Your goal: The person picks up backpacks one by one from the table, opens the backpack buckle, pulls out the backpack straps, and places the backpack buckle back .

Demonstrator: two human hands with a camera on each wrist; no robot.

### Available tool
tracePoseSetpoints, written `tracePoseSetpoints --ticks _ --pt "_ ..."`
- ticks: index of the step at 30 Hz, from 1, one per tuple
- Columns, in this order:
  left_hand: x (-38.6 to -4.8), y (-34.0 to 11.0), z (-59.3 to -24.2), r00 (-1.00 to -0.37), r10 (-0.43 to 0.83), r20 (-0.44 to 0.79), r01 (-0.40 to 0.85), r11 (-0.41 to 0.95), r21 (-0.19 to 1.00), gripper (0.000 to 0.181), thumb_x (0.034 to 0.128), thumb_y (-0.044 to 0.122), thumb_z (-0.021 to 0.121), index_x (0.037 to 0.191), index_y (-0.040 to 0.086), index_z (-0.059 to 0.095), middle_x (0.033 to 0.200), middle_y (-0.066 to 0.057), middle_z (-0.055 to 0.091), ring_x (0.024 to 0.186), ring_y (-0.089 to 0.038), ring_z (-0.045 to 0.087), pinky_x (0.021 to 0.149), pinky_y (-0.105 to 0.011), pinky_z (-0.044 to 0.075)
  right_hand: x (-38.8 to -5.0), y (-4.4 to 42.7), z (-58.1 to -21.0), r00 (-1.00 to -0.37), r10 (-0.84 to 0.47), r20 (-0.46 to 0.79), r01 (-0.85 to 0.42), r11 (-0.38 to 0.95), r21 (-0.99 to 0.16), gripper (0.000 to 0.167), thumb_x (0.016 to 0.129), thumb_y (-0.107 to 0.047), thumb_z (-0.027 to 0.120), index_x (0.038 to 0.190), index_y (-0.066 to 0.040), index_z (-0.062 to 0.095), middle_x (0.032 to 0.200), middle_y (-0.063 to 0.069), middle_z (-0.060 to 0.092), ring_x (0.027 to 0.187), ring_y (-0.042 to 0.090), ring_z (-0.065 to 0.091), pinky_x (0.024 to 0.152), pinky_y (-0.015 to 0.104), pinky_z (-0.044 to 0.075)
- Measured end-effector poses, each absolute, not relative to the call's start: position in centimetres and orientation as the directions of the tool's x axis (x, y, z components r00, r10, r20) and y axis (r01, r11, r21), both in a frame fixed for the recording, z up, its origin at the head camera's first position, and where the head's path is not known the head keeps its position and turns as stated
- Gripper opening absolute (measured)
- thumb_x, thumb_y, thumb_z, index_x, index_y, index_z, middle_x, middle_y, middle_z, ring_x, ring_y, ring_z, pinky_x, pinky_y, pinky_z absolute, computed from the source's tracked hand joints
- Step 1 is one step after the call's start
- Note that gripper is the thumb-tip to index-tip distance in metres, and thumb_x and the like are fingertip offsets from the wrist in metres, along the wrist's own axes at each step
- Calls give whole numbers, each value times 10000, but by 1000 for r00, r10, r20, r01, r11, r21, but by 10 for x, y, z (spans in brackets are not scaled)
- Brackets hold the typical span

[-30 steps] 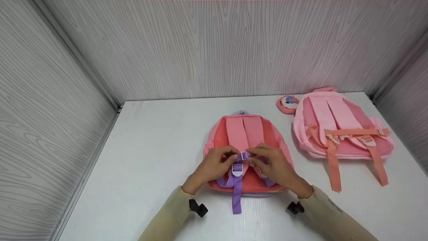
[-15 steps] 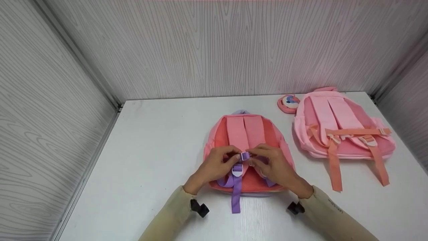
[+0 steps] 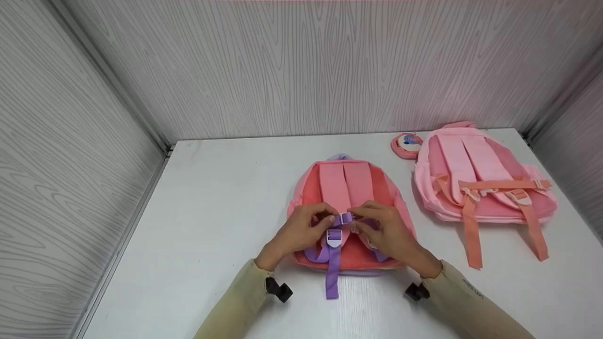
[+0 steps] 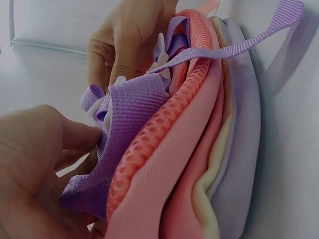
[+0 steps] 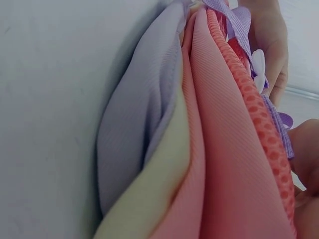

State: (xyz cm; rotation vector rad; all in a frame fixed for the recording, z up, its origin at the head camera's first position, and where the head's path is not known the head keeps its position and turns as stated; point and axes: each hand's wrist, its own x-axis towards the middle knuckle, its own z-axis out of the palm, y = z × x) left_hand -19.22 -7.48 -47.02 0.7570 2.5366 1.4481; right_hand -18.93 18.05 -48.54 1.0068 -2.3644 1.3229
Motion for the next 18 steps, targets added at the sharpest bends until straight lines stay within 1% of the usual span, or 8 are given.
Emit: tracePoseSetpoints --ticks 3,6,9,11,14,18 --pt "-191 -73 -470 -870 477 126 349 413 841 156 1089 181 624 1169 183 757 968 41 702 699 -76 614 647 -244 515 -189 180 -485 -736 -449 507 -667 355 -655 350 906 54 802 1238 -56 796 1029 5 754 851 126 660 763 202 568" --pt "-190 -71 -470 -872 472 126 347 415 841 160 1090 181 621 1173 188 757 988 45 703 751 -86 608 680 -247 508 -188 180 -486 -748 -450 487 -652 364 -665 358 909 46 804 1252 -58 792 1053 -5 757 904 133 687 834 263 613" --pt "-189 -69 -471 -872 471 131 350 414 840 166 1089 177 619 1174 196 760 1018 57 718 818 -98 609 723 -257 510 -187 180 -487 -758 -453 470 -640 373 -672 365 913 41 803 1258 -75 792 1070 -13 758 946 137 702 869 346 634" --pt "-189 -69 -471 -873 471 130 348 412 842 172 1090 177 615 1177 206 761 1035 64 726 844 -106 616 736 -263 514 -187 180 -487 -763 -454 460 -633 377 -676 367 918 34 801 1263 -92 793 1076 -18 759 957 135 704 875 366 635" --pt "-189 -70 -470 -875 472 113 334 417 846 177 1092 195 618 1198 214 759 1049 71 725 863 -104 619 746 -262 522 -187 180 -487 -769 -452 451 -624 380 -683 372 924 27 798 1272 -103 791 1080 -24 758 958 129 703 884 343 631" --pt "-189 -73 -468 -874 477 93 325 431 842 182 1090 215 630 1219 201 757 1037 61 728 837 -110 632 735 -269 541 -187 180 -486 -768 -449 456 -625 374 -685 369 929 23 794 1277 -100 788 1087 -20 760 945 128 701 889 307 625"
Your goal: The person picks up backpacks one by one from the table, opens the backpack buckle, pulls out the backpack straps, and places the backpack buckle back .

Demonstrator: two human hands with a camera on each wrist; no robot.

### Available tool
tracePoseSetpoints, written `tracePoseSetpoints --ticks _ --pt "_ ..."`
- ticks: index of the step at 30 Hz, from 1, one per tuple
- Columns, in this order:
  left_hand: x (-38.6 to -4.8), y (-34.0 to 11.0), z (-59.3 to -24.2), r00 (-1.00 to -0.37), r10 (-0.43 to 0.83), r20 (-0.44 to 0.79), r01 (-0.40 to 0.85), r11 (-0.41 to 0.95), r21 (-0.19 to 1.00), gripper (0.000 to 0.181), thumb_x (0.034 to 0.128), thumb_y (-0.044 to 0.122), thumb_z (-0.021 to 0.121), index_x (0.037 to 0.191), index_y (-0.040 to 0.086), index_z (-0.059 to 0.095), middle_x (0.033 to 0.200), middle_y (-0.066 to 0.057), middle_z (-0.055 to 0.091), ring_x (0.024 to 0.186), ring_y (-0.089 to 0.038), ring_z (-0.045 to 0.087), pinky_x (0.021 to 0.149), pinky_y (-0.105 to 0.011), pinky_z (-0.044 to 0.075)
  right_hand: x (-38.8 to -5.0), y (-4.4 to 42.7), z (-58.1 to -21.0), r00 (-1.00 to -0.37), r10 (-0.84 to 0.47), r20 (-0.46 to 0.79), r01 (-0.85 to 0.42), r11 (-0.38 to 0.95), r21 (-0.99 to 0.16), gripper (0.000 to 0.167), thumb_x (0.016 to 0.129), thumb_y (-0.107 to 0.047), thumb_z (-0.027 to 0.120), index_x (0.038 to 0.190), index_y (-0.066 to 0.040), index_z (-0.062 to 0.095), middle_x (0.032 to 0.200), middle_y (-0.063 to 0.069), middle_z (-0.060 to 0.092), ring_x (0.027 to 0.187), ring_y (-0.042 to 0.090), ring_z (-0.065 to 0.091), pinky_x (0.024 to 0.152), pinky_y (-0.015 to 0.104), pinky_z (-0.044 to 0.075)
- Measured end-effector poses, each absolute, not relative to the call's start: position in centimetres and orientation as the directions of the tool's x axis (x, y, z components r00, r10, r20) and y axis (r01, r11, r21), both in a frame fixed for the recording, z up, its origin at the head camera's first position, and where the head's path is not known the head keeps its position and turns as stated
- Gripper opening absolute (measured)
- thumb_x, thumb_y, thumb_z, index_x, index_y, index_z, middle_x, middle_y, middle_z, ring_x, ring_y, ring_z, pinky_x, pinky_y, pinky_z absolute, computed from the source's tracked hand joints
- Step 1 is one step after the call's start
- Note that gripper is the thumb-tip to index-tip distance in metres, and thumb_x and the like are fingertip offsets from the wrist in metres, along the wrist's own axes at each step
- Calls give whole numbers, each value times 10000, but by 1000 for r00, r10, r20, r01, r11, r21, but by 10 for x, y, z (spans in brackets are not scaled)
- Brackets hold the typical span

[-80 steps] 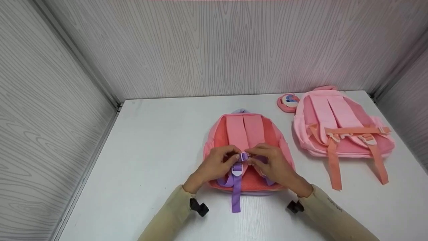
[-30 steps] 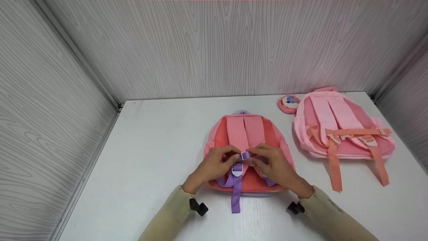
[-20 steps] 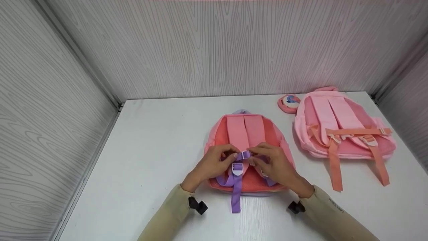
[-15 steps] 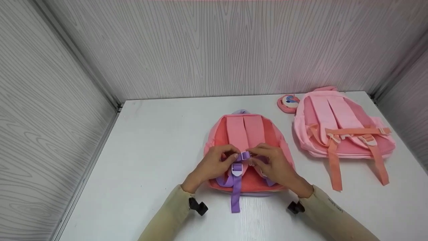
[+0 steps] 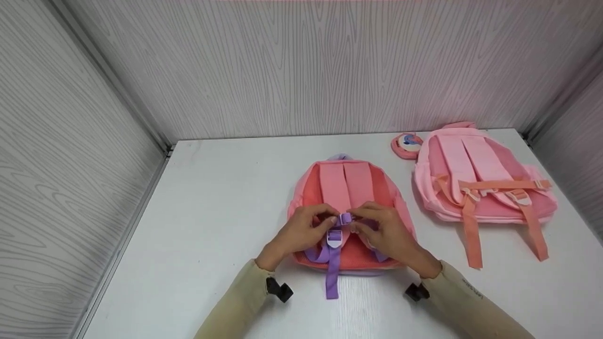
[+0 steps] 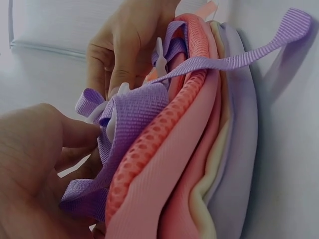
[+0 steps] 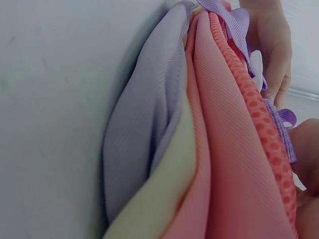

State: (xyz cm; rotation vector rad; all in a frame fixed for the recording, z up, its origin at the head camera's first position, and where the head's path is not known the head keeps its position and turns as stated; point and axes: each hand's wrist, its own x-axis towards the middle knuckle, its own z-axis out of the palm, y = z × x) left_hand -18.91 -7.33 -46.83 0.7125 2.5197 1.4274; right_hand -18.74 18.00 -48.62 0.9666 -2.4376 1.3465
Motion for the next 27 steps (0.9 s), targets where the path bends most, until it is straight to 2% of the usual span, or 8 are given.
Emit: tracePoseSetpoints --ticks 7,13,27 --pt "-191 -77 -469 -872 478 100 342 451 824 166 1082 208 646 1196 191 765 1032 59 739 880 -126 623 785 -290 537 -187 181 -485 -767 -445 462 -627 368 -686 368 924 32 795 1267 -101 791 1081 -19 757 900 125 676 839 239 605" --pt "-191 -73 -471 -869 476 135 366 436 822 160 1078 169 639 1176 183 764 1006 48 729 810 -105 612 716 -267 513 -187 180 -485 -752 -447 486 -649 365 -668 341 918 31 801 1244 -71 796 1067 3 761 890 134 672 805 214 583" --pt "-189 -70 -470 -867 477 145 373 427 824 169 1082 193 635 1192 197 764 1035 73 728 843 -101 597 723 -252 503 -187 181 -485 -759 -465 456 -637 382 -670 366 927 8 802 1282 -81 783 1094 -16 766 976 141 702 913 356 628"
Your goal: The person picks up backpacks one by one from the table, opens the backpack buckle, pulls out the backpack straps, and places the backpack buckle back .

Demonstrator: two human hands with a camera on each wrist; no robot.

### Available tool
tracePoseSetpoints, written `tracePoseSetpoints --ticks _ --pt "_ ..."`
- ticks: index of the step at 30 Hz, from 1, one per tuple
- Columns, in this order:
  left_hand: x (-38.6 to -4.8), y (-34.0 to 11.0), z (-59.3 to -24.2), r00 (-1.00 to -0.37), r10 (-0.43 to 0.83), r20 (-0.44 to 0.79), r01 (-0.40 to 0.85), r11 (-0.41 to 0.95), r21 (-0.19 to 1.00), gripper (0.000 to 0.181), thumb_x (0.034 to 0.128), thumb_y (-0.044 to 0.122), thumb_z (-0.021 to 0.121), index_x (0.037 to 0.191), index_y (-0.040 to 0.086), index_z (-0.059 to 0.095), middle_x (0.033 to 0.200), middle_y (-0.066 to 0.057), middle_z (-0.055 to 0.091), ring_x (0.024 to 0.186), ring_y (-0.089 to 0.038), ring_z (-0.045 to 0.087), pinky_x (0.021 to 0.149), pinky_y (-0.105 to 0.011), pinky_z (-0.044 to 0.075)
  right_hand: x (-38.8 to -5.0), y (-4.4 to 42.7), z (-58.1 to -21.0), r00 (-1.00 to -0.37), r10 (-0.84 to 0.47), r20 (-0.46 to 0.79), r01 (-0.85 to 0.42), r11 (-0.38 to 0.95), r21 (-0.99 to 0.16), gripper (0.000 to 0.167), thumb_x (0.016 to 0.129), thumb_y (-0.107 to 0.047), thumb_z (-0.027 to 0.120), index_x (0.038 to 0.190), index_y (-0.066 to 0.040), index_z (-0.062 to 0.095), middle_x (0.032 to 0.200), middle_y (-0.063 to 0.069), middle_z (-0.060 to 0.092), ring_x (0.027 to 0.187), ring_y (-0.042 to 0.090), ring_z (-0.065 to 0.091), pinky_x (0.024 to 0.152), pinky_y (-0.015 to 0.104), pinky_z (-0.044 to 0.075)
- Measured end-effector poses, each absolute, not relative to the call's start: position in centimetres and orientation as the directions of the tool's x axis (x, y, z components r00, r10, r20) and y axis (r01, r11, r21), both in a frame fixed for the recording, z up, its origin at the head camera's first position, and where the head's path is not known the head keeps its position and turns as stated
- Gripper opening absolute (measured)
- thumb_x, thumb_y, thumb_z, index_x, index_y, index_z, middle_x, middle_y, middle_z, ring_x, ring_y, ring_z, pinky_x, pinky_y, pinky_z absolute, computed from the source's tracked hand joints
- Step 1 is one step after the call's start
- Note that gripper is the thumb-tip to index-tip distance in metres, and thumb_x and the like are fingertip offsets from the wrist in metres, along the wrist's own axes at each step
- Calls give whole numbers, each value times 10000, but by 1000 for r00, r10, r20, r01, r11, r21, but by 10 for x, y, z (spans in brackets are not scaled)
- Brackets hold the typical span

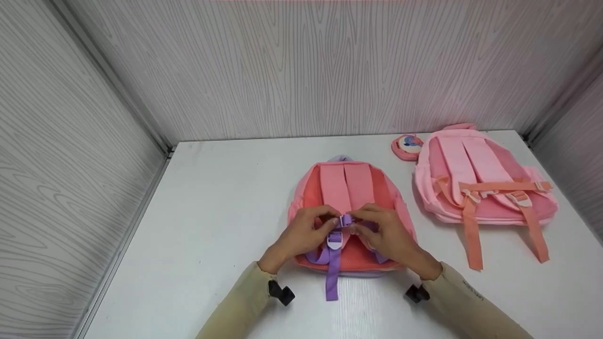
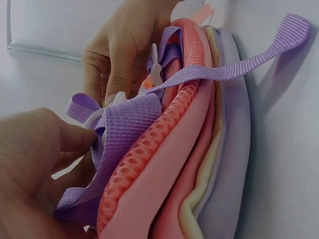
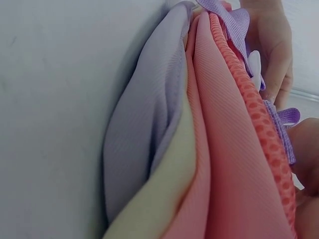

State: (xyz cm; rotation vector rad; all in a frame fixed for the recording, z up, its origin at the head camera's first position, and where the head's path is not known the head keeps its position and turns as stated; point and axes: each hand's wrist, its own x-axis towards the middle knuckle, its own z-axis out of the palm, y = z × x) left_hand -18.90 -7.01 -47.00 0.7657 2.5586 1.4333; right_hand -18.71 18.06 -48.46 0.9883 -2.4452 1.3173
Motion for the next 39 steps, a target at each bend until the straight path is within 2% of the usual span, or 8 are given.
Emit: tracePoseSetpoints --ticks 11,16,20,24,27,32,39 --pt "-193 -77 -470 -862 491 130 375 444 814 176 1083 177 635 1201 182 765 1051 60 747 855 -113 612 746 -276 518 -187 181 -483 -762 -450 465 -636 388 -667 345 933 12 793 1263 -92 792 1083 -10 761 912 119 667 842 257 607" --pt "-192 -74 -471 -860 490 145 377 417 827 172 1084 154 624 1185 165 763 1018 27 743 726 -87 633 665 -259 532 -189 180 -484 -734 -457 503 -672 377 -637 330 916 34 802 1233 -60 797 1045 15 762 855 117 643 753 218 566" --pt "-191 -73 -471 -863 486 138 364 409 837 174 1088 158 619 1193 163 758 1012 20 733 692 -79 620 633 -248 528 -189 180 -486 -728 -459 509 -678 373 -634 338 907 43 807 1230 -57 797 1045 17 762 881 127 668 792 269 606" --pt "-190 -71 -471 -862 488 138 368 415 832 175 1089 170 621 1197 165 758 1022 39 723 770 -87 606 685 -240 516 -188 180 -486 -733 -465 496 -671 373 -641 348 909 18 817 1241 -84 799 1053 2 761 924 138 691 838 390 639" --pt "-189 -71 -470 -859 493 139 373 416 829 180 1091 175 620 1205 168 759 1027 44 722 813 -96 602 717 -242 512 -187 180 -485 -745 -468 476 -655 376 -655 346 921 -17 818 1256 -105 797 1064 -13 762 948 136 696 864 432 639" --pt "-190 -74 -468 -858 499 120 364 428 827 186 1088 194 632 1216 171 766 1041 47 738 842 -109 620 750 -260 532 -188 181 -486 -753 -464 467 -644 373 -667 332 939 -42 808 1265 -104 793 1082 -20 763 951 134 694 874 406 637" --pt "-193 -80 -465 -862 497 98 360 463 810 173 1064 197 673 1197 177 783 1043 67 743 877 -115 623 792 -284 529 -188 182 -485 -748 -457 480 -649 355 -673 357 929 6 800 1275 -80 785 1089 -13 762 942 144 694 903 286 616"
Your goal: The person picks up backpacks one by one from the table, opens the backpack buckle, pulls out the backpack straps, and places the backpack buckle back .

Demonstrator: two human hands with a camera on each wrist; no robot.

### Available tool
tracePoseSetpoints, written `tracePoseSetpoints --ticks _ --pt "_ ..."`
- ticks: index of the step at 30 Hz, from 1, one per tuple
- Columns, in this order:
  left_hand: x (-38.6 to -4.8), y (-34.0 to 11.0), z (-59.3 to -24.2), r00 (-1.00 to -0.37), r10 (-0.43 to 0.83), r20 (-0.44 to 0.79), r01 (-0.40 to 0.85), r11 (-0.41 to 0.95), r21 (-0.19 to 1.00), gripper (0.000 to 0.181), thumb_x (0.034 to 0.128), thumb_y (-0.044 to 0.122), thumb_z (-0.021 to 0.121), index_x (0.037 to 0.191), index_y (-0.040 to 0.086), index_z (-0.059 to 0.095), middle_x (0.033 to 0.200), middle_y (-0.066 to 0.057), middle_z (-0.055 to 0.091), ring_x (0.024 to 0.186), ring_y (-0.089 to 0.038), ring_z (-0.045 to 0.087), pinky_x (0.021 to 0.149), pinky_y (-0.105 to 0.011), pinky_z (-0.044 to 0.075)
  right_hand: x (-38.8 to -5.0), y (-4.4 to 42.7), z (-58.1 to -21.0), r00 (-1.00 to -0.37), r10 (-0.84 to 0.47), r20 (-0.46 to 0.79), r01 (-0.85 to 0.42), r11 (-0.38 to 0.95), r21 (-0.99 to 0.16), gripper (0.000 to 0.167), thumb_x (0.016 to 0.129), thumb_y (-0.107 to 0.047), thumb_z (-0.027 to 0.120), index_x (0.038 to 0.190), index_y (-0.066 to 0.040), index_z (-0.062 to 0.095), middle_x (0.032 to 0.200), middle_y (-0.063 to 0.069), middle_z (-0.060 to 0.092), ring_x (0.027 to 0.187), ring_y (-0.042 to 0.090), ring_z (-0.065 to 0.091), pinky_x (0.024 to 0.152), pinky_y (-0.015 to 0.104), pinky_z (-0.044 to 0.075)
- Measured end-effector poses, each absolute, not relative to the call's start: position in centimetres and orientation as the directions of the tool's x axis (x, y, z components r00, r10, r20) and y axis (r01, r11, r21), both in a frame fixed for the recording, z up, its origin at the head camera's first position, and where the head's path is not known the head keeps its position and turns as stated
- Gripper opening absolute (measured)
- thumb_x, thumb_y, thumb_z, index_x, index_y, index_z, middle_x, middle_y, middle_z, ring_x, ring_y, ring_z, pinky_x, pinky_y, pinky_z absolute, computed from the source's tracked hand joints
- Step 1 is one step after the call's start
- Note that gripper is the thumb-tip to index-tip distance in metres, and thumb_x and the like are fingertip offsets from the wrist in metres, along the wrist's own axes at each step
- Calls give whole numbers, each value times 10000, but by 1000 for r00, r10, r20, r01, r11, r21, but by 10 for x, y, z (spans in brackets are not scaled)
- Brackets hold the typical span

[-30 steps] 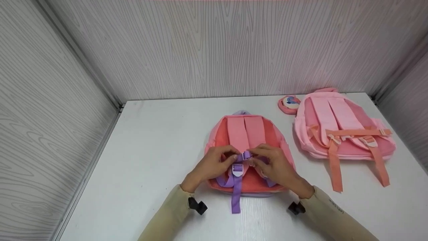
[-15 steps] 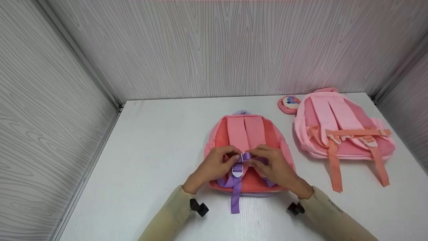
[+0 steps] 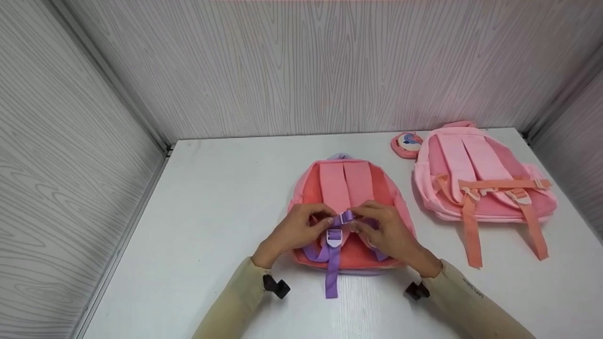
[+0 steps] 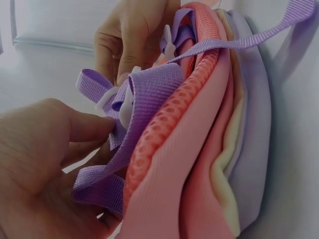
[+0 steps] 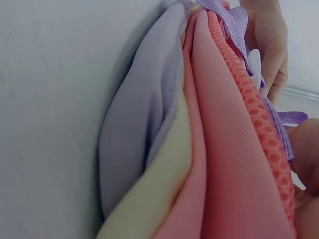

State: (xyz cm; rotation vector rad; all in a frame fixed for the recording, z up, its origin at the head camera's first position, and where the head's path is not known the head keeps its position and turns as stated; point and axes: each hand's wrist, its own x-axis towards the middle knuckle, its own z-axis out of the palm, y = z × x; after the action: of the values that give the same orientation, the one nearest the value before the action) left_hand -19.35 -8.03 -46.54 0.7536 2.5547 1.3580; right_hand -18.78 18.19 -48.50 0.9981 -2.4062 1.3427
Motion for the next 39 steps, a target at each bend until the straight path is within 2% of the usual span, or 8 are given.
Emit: tracePoseSetpoints --ticks 4,9,21,25,30,32,39 --pt "-195 -81 -466 -855 506 111 372 451 811 177 1067 179 663 1198 166 781 1055 58 746 888 -110 630 812 -283 534 -189 181 -484 -740 -462 490 -661 360 -659 352 924 2 807 1266 -78 788 1072 -8 760 912 140 676 856 255 604" --pt "-194 -80 -468 -851 509 132 387 436 813 185 1067 142 651 1203 143 777 1092 35 753 929 -110 633 863 -289 541 -189 181 -485 -742 -458 490 -662 381 -645 339 913 -14 824 1243 -86 800 1050 -16 760 900 125 669 809 297 613" --pt "-189 -73 -470 -851 505 140 378 405 833 191 1076 158 643 1222 144 766 1080 35 737 890 -91 627 823 -252 544 -186 180 -486 -751 -477 456 -644 377 -666 329 933 -63 818 1244 -167 804 1075 -57 755 977 129 702 909 385 630" --pt "-189 -75 -468 -853 506 124 363 407 838 193 1074 176 653 1230 147 763 1075 27 741 848 -100 641 784 -263 556 -187 180 -486 -746 -477 464 -650 374 -662 302 934 -61 816 1221 -156 810 1062 -48 755 968 131 701 893 398 635" --pt "-192 -79 -467 -856 506 105 362 444 819 187 1068 164 660 1221 151 767 1093 34 752 908 -103 642 846 -282 556 -188 180 -485 -737 -465 492 -665 364 -652 273 928 -35 816 1184 -132 819 1038 -33 756 930 131 704 857 423 642" --pt "-193 -80 -467 -855 507 105 369 454 811 186 1068 156 656 1216 151 770 1103 40 753 945 -100 631 880 -285 547 -189 180 -485 -735 -460 499 -668 361 -651 273 926 -27 816 1179 -130 820 1032 -34 755 915 127 700 847 413 644" --pt "-194 -79 -470 -847 512 143 399 435 807 192 1079 134 633 1212 125 772 1108 16 759 942 -101 641 875 -287 549 -190 179 -487 -718 -450 531 -688 344 -639 241 925 -1 808 1139 -110 824 998 -22 751 858 140 688 779 320 618"
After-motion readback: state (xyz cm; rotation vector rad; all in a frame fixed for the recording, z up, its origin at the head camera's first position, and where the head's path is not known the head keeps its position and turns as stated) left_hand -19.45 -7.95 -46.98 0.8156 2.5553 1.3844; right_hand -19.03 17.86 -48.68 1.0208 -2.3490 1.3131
